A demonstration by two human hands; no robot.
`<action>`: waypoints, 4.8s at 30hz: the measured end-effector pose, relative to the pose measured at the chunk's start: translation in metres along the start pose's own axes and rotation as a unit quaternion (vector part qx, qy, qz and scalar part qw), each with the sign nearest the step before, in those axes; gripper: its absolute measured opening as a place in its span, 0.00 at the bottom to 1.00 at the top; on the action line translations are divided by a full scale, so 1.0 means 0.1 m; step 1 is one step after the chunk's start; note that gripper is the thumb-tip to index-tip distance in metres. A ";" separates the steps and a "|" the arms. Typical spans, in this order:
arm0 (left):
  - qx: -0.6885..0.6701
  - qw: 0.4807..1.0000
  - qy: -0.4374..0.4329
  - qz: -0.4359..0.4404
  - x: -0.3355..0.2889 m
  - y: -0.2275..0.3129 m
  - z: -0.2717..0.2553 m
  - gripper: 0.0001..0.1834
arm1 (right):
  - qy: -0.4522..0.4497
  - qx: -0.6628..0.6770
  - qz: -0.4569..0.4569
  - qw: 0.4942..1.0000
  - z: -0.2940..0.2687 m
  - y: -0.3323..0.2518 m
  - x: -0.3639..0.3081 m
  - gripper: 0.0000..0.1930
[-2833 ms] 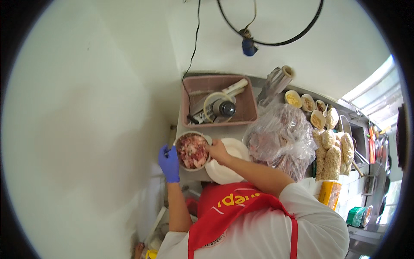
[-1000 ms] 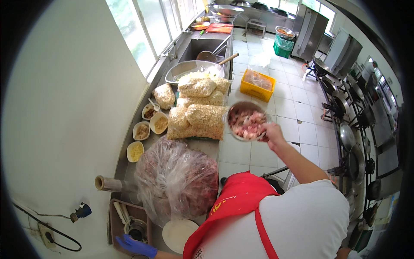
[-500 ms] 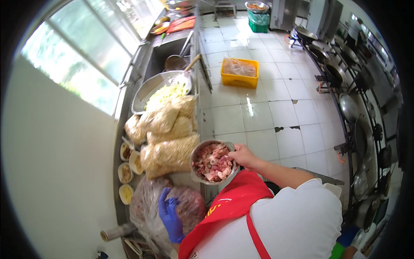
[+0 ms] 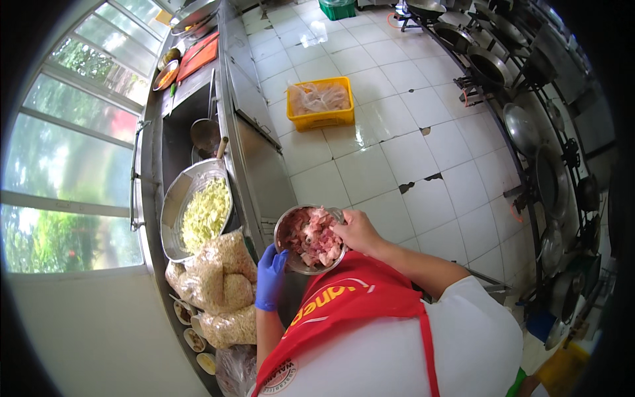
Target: The person uses a food processor to grind meat, then transfers the ground meat to a bowl. They retrieve a whole chicken from a yellow bin, place it on a cutting board, and begin cutting it into smaller pieces with a knife.
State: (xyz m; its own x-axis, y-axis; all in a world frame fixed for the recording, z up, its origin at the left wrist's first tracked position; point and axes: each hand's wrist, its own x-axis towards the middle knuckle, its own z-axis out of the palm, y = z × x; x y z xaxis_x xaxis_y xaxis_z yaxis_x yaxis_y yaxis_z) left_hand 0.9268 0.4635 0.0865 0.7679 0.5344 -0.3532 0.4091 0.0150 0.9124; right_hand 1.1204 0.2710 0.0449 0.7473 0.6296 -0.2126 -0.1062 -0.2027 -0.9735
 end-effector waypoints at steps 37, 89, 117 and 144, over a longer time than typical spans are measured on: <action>-0.010 0.963 0.262 -0.067 8.94 0.77 -2.96 0.12 | 0.191 -0.080 0.477 0.854 -2.88 2.36 3.98 0.22; 0.778 0.606 -0.079 0.145 10.87 1.17 -2.01 0.17 | -0.120 -0.252 0.114 0.953 0.54 4.21 10.65 0.12; 0.793 0.580 -0.082 0.168 10.86 1.07 -2.20 0.17 | -0.296 -0.464 0.433 0.714 -2.05 4.98 11.78 0.22; 0.789 0.590 -0.085 0.147 10.95 1.17 -2.03 0.17 | -0.444 -0.592 0.360 0.568 -2.00 5.47 11.80 0.28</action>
State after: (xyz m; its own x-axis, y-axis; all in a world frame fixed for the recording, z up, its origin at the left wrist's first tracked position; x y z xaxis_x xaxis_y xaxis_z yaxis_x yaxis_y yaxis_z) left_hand 1.7156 1.2224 -0.1519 0.9038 0.2226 -0.3656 0.0914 -0.9348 -0.3432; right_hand 2.0757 0.7533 -0.7211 0.1079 0.0873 -0.9903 0.7338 -0.6791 0.0201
